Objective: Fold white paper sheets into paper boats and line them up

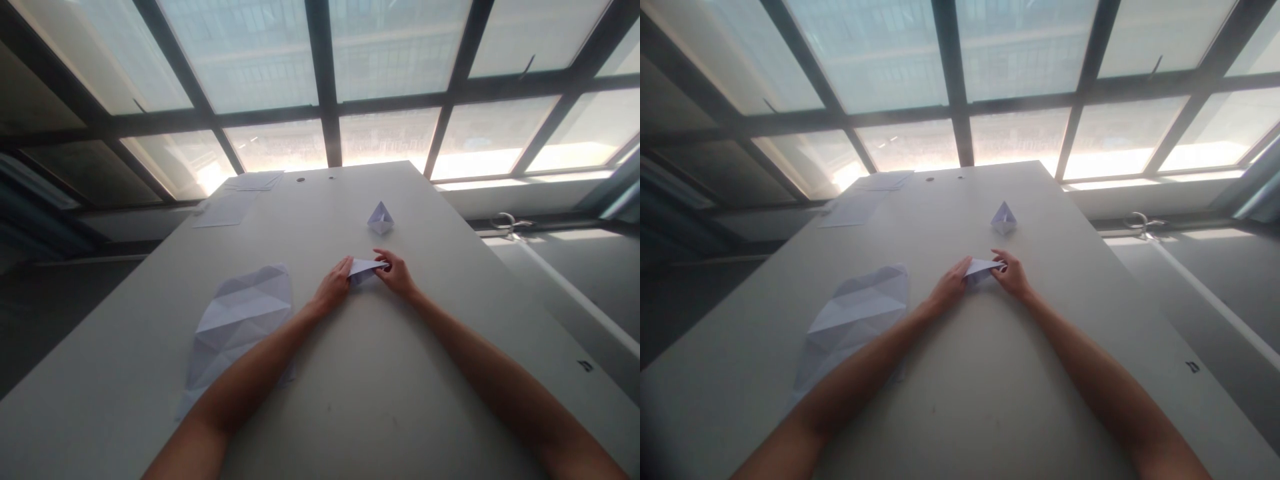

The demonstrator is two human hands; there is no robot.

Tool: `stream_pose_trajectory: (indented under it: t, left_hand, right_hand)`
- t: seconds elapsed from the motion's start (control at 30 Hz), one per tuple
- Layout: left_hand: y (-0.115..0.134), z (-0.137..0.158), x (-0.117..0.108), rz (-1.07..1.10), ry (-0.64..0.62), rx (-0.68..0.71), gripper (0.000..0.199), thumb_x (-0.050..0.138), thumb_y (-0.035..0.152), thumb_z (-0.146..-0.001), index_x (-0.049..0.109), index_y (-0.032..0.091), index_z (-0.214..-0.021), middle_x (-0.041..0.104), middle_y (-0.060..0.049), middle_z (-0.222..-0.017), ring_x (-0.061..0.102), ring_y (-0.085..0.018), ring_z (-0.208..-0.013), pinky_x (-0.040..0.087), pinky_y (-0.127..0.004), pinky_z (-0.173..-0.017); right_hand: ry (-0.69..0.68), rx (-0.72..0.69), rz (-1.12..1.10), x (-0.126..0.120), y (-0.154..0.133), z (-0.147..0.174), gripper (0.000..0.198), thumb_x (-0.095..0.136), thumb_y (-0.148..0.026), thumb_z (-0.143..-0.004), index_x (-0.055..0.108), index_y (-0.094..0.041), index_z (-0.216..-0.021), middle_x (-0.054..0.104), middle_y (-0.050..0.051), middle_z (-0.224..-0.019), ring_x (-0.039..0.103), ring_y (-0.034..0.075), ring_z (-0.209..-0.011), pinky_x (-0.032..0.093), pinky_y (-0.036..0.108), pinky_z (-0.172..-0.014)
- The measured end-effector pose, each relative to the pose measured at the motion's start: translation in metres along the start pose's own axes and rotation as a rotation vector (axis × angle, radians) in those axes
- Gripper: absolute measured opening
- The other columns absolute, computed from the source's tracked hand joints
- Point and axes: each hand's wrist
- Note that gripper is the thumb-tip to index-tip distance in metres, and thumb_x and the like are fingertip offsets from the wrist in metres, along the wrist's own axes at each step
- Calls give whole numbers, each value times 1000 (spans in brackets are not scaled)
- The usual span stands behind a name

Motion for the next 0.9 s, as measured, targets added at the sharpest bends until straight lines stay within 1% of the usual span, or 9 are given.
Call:
stream_pose_trajectory:
  t: [0.13,0.23,0.3,0.37,0.47,0.57,0.7,0.8,0.9]
  left_hand:
    - [3,-2,-3,146,93,-50,55,40,9,-89,46,11,-143,49,-12,-148,45,-22,-138,34,-38,-119]
    - [7,-4,-8,232,144,-115,51,40,13,-89,52,17,-139,57,-7,-142,52,-23,-132,39,-41,-116]
    - [10,-5,-12,292,166,-139,50,40,15,-90,54,19,-137,59,-5,-139,54,-22,-129,41,-41,-114]
    - [10,-6,-14,360,177,-140,49,39,16,-90,54,17,-136,60,-6,-138,54,-22,-129,41,-40,-113]
    - [8,-6,-14,454,166,-141,50,39,15,-89,53,16,-137,60,-6,-138,55,-21,-128,41,-38,-112]
    - [5,-6,-12,534,128,-137,54,40,13,-87,49,18,-141,59,-4,-139,58,-20,-123,45,-36,-108]
    - [5,-7,-10,650,165,-147,56,43,9,-82,54,18,-137,60,-5,-138,57,-20,-123,44,-36,-109]
    - [6,-8,-12,684,222,-160,50,45,8,-80,65,16,-125,61,-7,-136,55,-22,-128,38,-39,-114]
    - [6,-8,-13,613,245,-176,44,47,8,-78,73,15,-113,64,-8,-132,56,-23,-127,37,-40,-116]
  right_hand:
    - [-41,27,-25,1,-1,0,62,68,-37,-78,55,-13,-133,69,5,-84,60,16,-63,50,27,-58]
    - [-76,40,23,2,1,1,65,70,-37,-76,55,-13,-135,67,2,-75,58,16,-60,47,25,-55]
    - [-105,37,68,3,3,2,50,69,-36,-77,64,-15,-122,67,1,-72,58,16,-61,46,24,-56]
    - [-134,20,127,4,4,3,27,67,-35,-79,71,-16,-98,66,0,-68,58,16,-60,45,24,-56]
    - [-130,-22,207,6,1,5,13,64,-30,-81,69,-18,-81,67,0,-71,58,16,-63,45,24,-59]
    - [-119,-87,287,6,-5,7,9,60,-22,-81,68,-20,-86,70,2,-85,61,18,-74,48,27,-69]
    - [-136,-171,449,4,-16,8,21,50,-16,-88,69,-19,-96,70,8,-100,61,21,-95,48,32,-85]
    - [-186,-226,486,3,-21,9,34,41,-14,-94,67,-19,-115,69,9,-114,59,21,-108,46,33,-95]
    - [-216,-239,501,1,-21,8,45,35,-14,-97,59,-22,-134,64,7,-130,55,21,-119,42,34,-103]
Point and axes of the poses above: each hand's wrist, its own z-axis away from the middle knuckle, its own x-axis out of the palm, y = z × x
